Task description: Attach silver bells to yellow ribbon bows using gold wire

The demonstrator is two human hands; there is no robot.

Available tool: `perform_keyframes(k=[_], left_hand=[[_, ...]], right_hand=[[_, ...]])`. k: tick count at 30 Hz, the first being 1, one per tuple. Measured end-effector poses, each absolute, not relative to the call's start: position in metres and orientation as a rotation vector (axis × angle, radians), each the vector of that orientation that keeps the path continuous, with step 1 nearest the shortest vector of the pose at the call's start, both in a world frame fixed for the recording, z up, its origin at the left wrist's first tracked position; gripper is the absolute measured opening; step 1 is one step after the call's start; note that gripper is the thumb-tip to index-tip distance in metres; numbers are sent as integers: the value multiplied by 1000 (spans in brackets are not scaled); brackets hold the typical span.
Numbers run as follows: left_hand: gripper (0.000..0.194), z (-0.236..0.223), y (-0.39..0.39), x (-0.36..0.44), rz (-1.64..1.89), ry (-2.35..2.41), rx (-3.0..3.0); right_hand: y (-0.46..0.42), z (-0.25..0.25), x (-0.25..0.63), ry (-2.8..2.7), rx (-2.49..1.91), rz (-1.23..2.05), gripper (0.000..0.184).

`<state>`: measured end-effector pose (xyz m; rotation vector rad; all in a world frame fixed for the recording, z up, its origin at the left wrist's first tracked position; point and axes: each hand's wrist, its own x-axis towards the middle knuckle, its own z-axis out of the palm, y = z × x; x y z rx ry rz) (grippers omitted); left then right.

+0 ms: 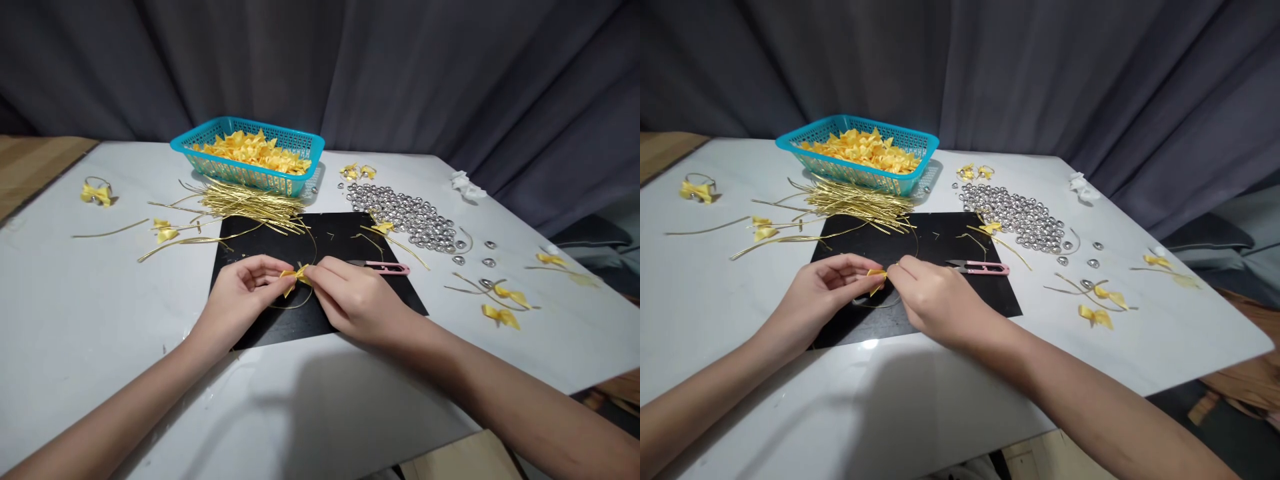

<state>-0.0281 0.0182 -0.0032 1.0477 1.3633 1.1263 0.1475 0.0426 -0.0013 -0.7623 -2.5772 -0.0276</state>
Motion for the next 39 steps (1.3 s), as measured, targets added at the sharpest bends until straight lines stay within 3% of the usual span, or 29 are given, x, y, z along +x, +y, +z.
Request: perform_keyframes(k=[22,39], left_hand=[[27,-2,17,-29,1159,1357,975],[12,-2,17,-28,1118,1325,993]], right_hand=[[40,-6,144,-2465,-669,-8,20],[40,-6,144,-2448,-692,-12,20]])
